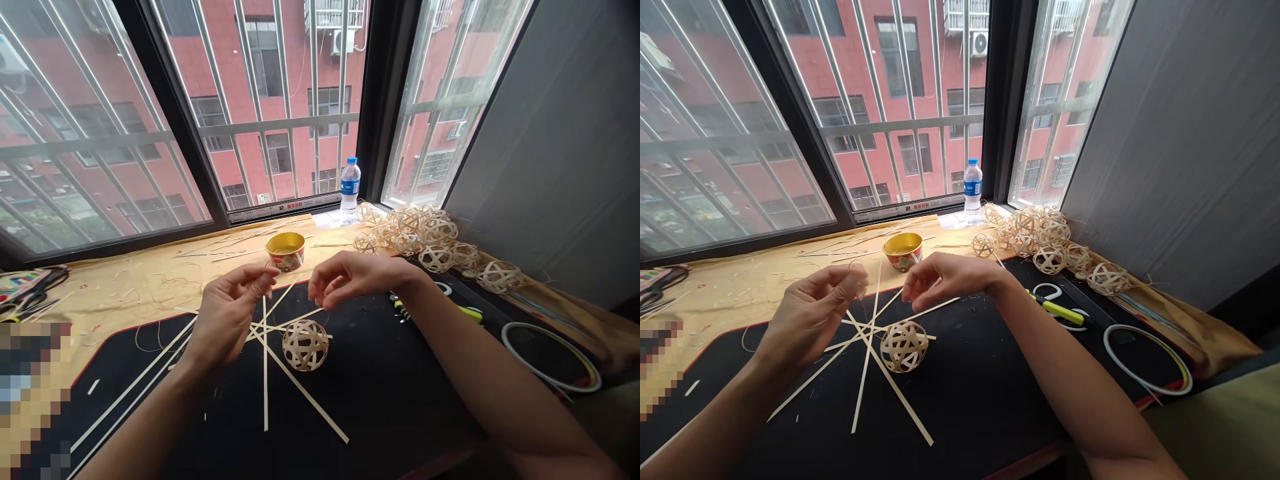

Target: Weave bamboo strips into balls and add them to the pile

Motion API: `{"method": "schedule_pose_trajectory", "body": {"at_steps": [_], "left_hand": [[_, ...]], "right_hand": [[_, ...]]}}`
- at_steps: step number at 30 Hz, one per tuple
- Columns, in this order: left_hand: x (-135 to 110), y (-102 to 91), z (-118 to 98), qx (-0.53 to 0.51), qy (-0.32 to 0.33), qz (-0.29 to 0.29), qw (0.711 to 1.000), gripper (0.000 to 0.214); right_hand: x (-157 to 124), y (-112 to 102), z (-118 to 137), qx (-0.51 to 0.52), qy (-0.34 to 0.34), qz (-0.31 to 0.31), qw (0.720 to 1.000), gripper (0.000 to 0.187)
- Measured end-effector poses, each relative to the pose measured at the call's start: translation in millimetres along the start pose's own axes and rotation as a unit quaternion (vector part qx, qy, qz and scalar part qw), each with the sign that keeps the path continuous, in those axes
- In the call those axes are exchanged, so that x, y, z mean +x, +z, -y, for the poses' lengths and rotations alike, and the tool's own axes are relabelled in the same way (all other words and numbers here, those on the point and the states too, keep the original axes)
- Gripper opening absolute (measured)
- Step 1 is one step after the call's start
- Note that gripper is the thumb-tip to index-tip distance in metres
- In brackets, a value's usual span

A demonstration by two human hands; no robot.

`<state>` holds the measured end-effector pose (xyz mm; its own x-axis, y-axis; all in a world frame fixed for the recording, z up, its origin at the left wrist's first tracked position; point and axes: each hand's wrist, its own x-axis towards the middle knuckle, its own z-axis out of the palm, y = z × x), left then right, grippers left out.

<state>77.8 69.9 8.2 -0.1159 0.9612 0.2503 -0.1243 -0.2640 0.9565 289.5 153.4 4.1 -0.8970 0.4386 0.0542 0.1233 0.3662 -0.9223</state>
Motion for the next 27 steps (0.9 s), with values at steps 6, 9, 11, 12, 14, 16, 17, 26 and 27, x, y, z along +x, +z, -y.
{"method": "schedule_pose_trajectory", "body": {"at_steps": [6, 9, 11, 12, 14, 16, 17, 26, 27], "left_hand": [[-5.0, 0.9, -1.2, 0.076, -0.050, 0.072, 0.993, 0.014], [-9.2, 5.2, -0.7, 0.156, -0.066, 0.104, 0.980, 0.018], [-12.1, 8.1, -0.1, 0.214, -0.047, 0.109, 0.969, 0.020], [-13.6, 9.4, -0.3, 0.243, -0.033, 0.110, 0.963, 0.021], [-16.5, 11.6, -2.2, 0.290, -0.012, 0.112, 0.950, 0.022], [-18.9, 13.5, -5.7, 0.312, -0.006, 0.111, 0.944, 0.023], [-19.7, 14.3, -7.7, 0.313, -0.006, 0.110, 0.943, 0.023], [-19.6, 18.6, -11.6, 0.291, -0.070, 0.122, 0.946, 0.022], [-19.3, 19.1, -11.3, 0.292, -0.074, 0.126, 0.945, 0.021]], "right_hand": [[-11.0, 11.9, -11.5, 0.028, -0.013, -0.112, 0.993, 0.022], [-11.0, 29.9, -7.7, 0.091, -0.068, -0.293, 0.949, 0.028], [-8.7, 44.9, 1.4, 0.110, -0.078, -0.297, 0.945, 0.030], [-7.1, 52.3, 6.4, 0.109, -0.074, -0.286, 0.949, 0.032], [-3.7, 64.9, 14.0, 0.089, -0.062, -0.280, 0.954, 0.042], [-0.9, 72.5, 15.8, 0.073, -0.053, -0.285, 0.954, 0.046], [0.1, 73.9, 14.4, 0.076, -0.048, -0.279, 0.956, 0.042], [-9.1, 54.2, 0.5, -0.001, -0.068, -0.304, 0.950, 0.030], [-10.7, 53.7, 1.5, -0.019, -0.069, -0.313, 0.947, 0.029]]}}
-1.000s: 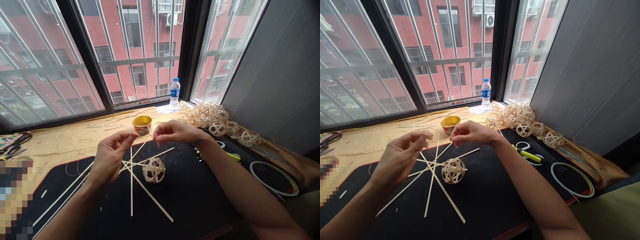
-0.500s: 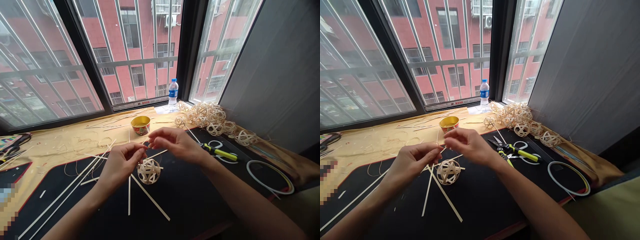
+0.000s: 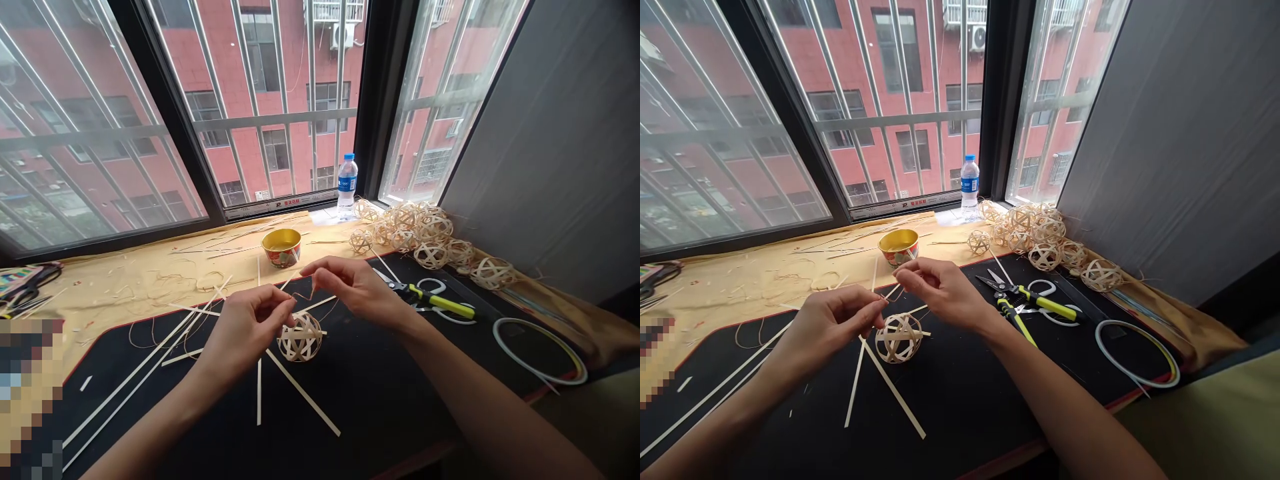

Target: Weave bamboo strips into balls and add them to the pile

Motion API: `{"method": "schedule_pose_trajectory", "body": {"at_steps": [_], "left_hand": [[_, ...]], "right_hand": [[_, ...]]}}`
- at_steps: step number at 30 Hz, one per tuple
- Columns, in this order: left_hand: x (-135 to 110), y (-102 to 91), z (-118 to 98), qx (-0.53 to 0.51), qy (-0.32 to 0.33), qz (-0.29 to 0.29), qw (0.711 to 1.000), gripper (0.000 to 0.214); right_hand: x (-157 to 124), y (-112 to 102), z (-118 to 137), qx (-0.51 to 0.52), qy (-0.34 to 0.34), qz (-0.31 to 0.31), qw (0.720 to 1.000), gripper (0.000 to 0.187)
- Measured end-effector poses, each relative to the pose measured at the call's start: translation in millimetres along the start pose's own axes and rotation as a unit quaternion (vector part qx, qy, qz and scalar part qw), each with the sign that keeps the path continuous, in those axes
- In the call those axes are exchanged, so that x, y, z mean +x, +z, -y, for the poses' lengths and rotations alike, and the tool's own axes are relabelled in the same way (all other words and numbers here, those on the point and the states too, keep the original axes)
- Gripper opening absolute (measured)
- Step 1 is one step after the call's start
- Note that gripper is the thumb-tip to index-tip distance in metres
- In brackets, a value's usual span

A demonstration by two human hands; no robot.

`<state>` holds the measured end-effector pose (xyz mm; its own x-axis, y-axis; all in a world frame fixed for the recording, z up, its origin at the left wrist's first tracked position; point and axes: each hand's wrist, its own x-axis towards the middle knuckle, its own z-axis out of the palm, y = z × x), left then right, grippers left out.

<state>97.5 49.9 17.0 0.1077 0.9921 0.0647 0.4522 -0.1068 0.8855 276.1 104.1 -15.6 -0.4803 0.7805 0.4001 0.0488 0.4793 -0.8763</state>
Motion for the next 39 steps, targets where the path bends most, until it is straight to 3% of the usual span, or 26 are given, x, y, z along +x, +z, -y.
{"method": "schedule_pose_trajectory", "body": {"at_steps": [5, 12, 16, 24, 28, 33, 39], "left_hand": [[0.4, 1.7, 0.2, -0.006, -0.003, 0.032, 0.999, 0.018], [-1.4, 3.1, 4.1, -0.028, 0.007, 0.047, 0.998, 0.021], [-2.5, 6.2, 3.9, -0.030, 0.017, 0.021, 0.999, 0.022], [0.3, 12.4, 12.4, -0.024, 0.013, -0.003, 1.000, 0.027], [3.0, 14.9, 20.2, -0.076, 0.008, 0.001, 0.997, 0.029], [3.0, 17.2, 24.4, -0.117, 0.010, -0.015, 0.993, 0.027], [0.5, 17.3, 23.3, -0.097, 0.009, 0.004, 0.995, 0.025]], "right_hand": [[-2.9, 2.4, -2.4, -0.040, -0.026, -0.028, 0.998, 0.018], [0.1, 6.0, -12.0, 0.102, 0.052, -0.068, 0.991, 0.021], [-0.1, 8.5, -11.3, 0.141, 0.074, -0.106, 0.981, 0.021], [-1.2, 12.0, -15.7, 0.099, 0.060, -0.143, 0.983, 0.019], [-0.8, 11.9, -14.1, 0.177, 0.011, -0.116, 0.977, 0.025], [0.1, 15.1, -12.9, 0.371, 0.078, -0.014, 0.925, 0.028], [0.5, 19.0, -14.1, 0.432, 0.096, -0.005, 0.897, 0.026]]}}
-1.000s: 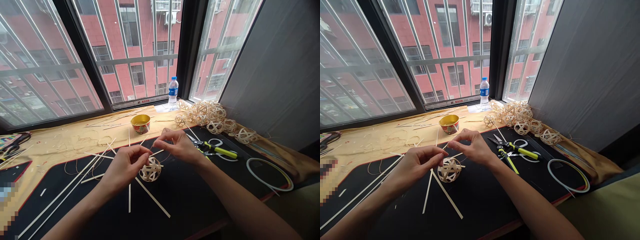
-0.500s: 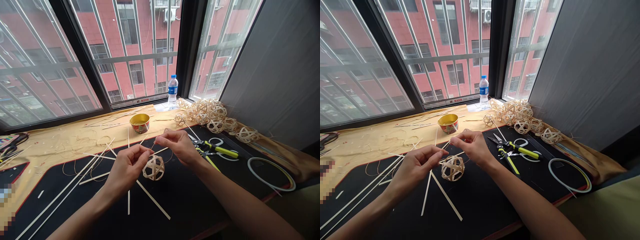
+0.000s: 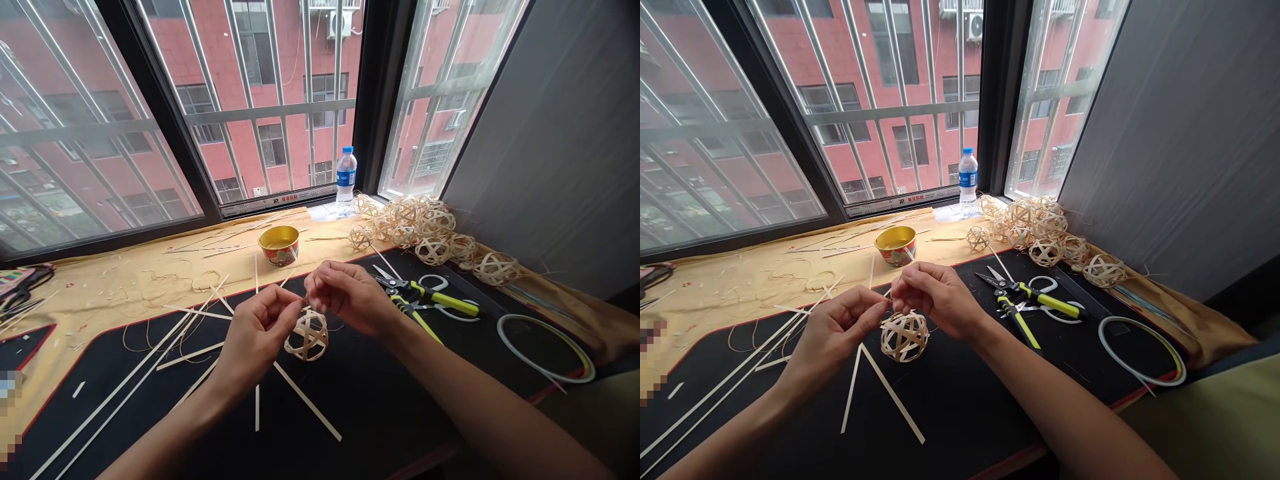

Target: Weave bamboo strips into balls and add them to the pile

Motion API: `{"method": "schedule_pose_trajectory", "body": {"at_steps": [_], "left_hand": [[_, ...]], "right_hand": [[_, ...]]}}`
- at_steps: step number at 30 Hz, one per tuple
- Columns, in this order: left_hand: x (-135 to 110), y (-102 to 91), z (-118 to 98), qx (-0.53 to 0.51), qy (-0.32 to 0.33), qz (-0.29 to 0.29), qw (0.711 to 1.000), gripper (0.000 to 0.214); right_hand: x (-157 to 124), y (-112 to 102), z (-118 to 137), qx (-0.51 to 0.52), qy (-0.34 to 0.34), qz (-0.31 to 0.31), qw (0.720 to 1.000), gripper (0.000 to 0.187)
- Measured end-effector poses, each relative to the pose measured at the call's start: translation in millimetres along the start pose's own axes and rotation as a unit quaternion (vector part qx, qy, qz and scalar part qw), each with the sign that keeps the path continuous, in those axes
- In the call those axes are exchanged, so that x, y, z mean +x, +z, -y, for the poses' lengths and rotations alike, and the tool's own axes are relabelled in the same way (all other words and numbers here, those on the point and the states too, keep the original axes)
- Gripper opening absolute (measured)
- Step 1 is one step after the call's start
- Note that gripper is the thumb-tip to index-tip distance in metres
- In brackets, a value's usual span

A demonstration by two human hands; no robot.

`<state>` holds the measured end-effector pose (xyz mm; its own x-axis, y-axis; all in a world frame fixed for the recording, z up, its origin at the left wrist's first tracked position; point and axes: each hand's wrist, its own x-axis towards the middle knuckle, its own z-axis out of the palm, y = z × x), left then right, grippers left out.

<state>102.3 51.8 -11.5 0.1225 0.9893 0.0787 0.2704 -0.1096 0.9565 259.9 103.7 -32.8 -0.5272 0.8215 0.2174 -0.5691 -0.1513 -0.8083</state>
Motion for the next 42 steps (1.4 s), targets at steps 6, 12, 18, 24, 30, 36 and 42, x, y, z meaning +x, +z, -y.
{"method": "schedule_pose_trajectory", "body": {"at_steps": [6, 12, 18, 24, 30, 36, 42], "left_hand": [[-2.5, 1.0, -1.0, 0.023, 0.020, -0.006, 0.999, 0.025], [-4.1, 4.6, -1.9, 0.025, 0.024, -0.023, 0.999, 0.024], [-6.5, 6.5, -2.9, 0.007, -0.017, 0.065, 0.998, 0.032], [-5.9, 5.7, -3.6, 0.025, -0.020, 0.068, 0.997, 0.033], [-4.3, 5.6, -1.7, 0.025, -0.019, 0.083, 0.996, 0.033], [-2.2, 6.5, -2.2, 0.013, -0.050, 0.115, 0.992, 0.031], [-3.6, 4.0, 0.3, 0.010, -0.025, 0.123, 0.992, 0.031]], "right_hand": [[0.0, 0.3, -1.8, -0.004, 0.008, 0.009, 1.000, 0.027], [-1.7, 4.1, -0.6, -0.041, -0.015, 0.023, 0.999, 0.031], [-1.9, 7.1, -3.8, -0.015, -0.007, 0.006, 1.000, 0.034], [-3.3, 7.4, 0.2, -0.039, 0.006, 0.017, 0.999, 0.037], [-1.8, 7.1, 2.0, -0.040, 0.014, 0.001, 0.999, 0.037], [-0.1, 6.0, 0.4, -0.034, 0.023, 0.003, 0.999, 0.036], [0.0, 5.4, 2.8, -0.013, 0.024, -0.013, 1.000, 0.033]]}}
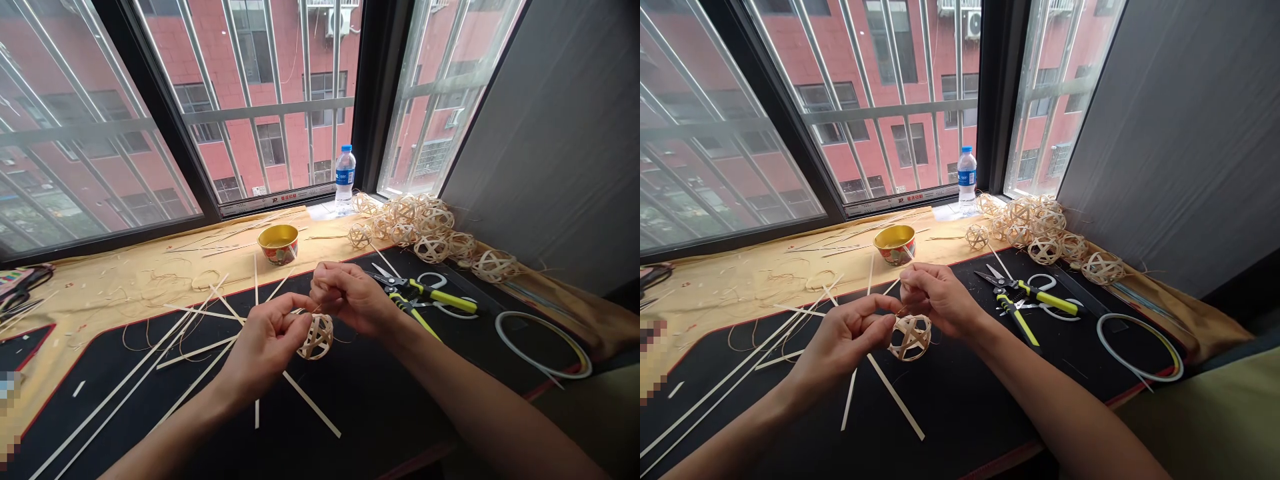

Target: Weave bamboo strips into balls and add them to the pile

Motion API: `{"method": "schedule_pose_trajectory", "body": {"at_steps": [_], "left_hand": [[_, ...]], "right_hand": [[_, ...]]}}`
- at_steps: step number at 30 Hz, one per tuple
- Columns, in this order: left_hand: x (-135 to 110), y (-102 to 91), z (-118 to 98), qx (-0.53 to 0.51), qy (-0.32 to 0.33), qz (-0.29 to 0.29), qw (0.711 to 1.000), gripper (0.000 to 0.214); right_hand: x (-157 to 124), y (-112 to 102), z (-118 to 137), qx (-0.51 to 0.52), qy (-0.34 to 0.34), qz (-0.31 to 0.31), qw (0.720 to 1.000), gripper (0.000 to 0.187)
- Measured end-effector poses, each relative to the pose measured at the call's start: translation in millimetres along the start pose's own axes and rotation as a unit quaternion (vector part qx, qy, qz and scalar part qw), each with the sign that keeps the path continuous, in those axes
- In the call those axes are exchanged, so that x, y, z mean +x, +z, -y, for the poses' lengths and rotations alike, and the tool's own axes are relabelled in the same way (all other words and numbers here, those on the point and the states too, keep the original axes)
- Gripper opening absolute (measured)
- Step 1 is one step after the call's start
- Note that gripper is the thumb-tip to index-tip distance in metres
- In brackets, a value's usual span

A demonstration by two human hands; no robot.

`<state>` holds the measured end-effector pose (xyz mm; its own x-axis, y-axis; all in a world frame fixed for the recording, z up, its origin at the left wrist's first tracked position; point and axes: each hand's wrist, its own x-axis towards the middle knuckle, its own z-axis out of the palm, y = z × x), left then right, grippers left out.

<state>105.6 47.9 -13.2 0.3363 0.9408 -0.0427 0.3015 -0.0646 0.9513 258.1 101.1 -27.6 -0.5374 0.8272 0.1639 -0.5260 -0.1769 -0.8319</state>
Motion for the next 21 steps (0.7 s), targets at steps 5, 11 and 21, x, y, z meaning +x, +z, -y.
{"method": "schedule_pose_trajectory", "body": {"at_steps": [5, 11, 21], "left_hand": [[2.9, -1.4, 1.4, -0.017, -0.004, -0.004, 1.000, 0.031], [4.2, -4.6, -3.5, -0.033, 0.022, -0.028, 0.999, 0.027], [18.0, -27.2, 5.8, -0.060, 0.112, -0.225, 0.966, 0.042]], "right_hand": [[1.9, -1.4, -2.9, -0.015, -0.012, -0.014, 1.000, 0.033], [1.4, -9.1, -5.1, -0.074, -0.018, 0.018, 0.997, 0.029], [7.6, -29.3, 4.6, -0.162, -0.052, -0.023, 0.985, 0.033]]}}
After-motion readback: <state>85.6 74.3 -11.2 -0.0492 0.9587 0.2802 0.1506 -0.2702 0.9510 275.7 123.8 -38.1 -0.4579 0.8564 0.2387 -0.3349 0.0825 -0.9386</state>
